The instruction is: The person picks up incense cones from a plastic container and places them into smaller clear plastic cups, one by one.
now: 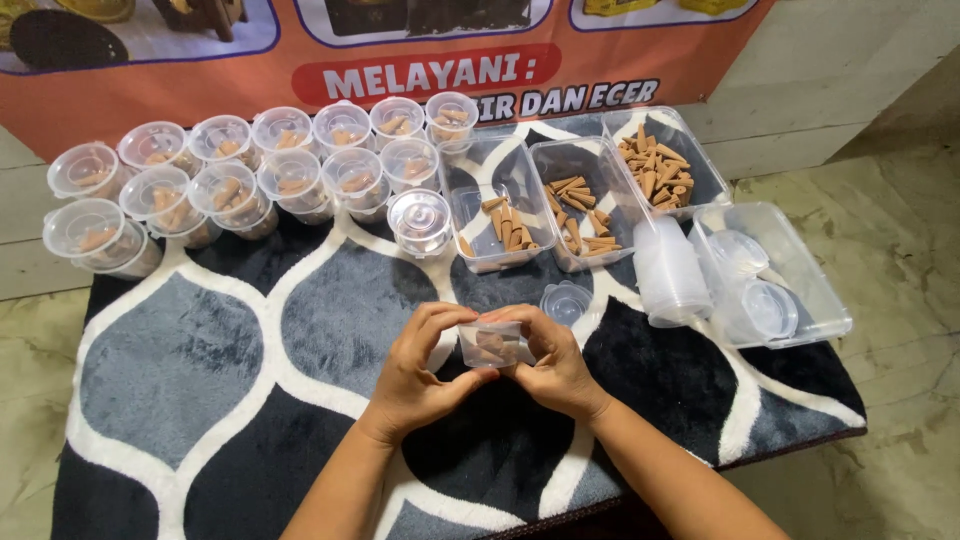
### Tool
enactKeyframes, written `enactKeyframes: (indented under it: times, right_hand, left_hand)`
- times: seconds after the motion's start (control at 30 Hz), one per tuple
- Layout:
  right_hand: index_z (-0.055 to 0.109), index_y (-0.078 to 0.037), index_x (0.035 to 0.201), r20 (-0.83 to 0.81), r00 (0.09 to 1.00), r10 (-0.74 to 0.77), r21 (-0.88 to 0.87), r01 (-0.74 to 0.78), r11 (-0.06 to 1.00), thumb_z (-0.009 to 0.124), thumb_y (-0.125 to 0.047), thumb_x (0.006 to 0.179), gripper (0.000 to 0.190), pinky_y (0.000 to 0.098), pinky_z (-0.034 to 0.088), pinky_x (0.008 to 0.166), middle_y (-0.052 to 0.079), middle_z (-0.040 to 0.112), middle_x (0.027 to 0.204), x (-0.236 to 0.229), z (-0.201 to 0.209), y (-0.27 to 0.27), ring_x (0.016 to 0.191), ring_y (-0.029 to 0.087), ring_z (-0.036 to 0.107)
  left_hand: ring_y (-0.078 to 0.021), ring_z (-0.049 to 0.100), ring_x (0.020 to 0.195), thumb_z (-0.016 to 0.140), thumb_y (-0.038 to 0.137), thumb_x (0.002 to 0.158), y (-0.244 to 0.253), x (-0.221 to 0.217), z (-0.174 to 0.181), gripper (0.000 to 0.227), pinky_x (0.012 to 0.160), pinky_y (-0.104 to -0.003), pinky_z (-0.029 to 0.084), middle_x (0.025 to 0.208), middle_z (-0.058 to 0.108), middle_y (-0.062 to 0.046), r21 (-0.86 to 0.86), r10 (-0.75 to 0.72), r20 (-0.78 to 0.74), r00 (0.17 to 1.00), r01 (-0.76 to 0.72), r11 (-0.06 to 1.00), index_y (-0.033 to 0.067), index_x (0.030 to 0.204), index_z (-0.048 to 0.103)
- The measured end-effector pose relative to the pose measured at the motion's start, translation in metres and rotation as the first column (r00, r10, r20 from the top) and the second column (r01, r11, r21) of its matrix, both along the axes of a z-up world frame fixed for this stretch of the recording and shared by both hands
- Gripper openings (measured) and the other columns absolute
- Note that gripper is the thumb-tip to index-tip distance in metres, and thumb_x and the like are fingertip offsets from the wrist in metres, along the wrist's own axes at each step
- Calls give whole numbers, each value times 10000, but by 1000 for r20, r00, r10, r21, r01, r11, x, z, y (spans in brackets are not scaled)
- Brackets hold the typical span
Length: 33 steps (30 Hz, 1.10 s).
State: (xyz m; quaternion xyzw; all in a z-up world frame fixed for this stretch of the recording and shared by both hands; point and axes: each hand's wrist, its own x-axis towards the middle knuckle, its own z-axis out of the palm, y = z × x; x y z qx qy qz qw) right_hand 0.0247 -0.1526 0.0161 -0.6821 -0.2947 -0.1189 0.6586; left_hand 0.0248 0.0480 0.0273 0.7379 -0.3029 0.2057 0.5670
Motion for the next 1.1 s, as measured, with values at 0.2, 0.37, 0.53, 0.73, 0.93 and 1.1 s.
enactKeyframes:
  times: [0.2,0.37,0.53,0.73,0.93,1.1]
  right_hand:
    - [631,45,1114,13,999,32,-18,-32,999,814,58,815,351,443,533,968,211,715,1122,10,6,2,1137,319,683]
    - [625,23,1225,16,999,43,28,-43,999,844,37,794,484,421,504,1023,191,663,1252,26,-4,3,1216,274,635]
    - [622,66,1213,-22,998,62,102,-60,993,851,47,793,479,415,539,995,212,670,1207,29,-7,6,1133,244,666]
    - [651,69,1197,29,999,41,66,-43,997,847,47,792,451,419,597,909,207,706,1161,45,-1,7,1064,275,732]
    - [633,-2,1234,144,990,-10,-210,41,977,756,-26,867,388,295,593,999,137,683,1208,47,13,7,1133,224,689]
    - [598,38,1187,640,768,14,-318,248,915,633,55,968,223,557,563,1043,229,572,1270,52,6,2,1178,440,626]
  left_hand:
    - [-337,712,1154,932,44,673,-2,-1,6,507,993,-435,546,1081,770,-87,-104,27,-51,998,-32,994,62,1139,733]
    - [-373,682,1186,937,23,661,-7,4,-2,518,978,-439,565,1101,758,-155,-262,7,-130,992,-41,964,-5,1119,696]
    - [-377,640,1216,907,-6,693,-10,4,-10,537,991,-459,550,1156,753,-190,-366,-45,-216,975,-38,930,-48,1154,635]
    - [-371,668,1189,901,-13,709,-15,15,-12,489,971,-449,577,1159,748,-207,-366,29,-215,976,-108,925,-32,1106,616]
    - [-261,711,1207,857,98,774,9,24,-11,489,1051,-365,587,1302,697,-205,-194,-77,-305,949,17,981,78,1147,541]
    - [-260,690,1126,470,-175,711,8,23,-17,729,845,-239,554,1608,378,-217,-528,-458,-418,785,200,826,137,1355,330]
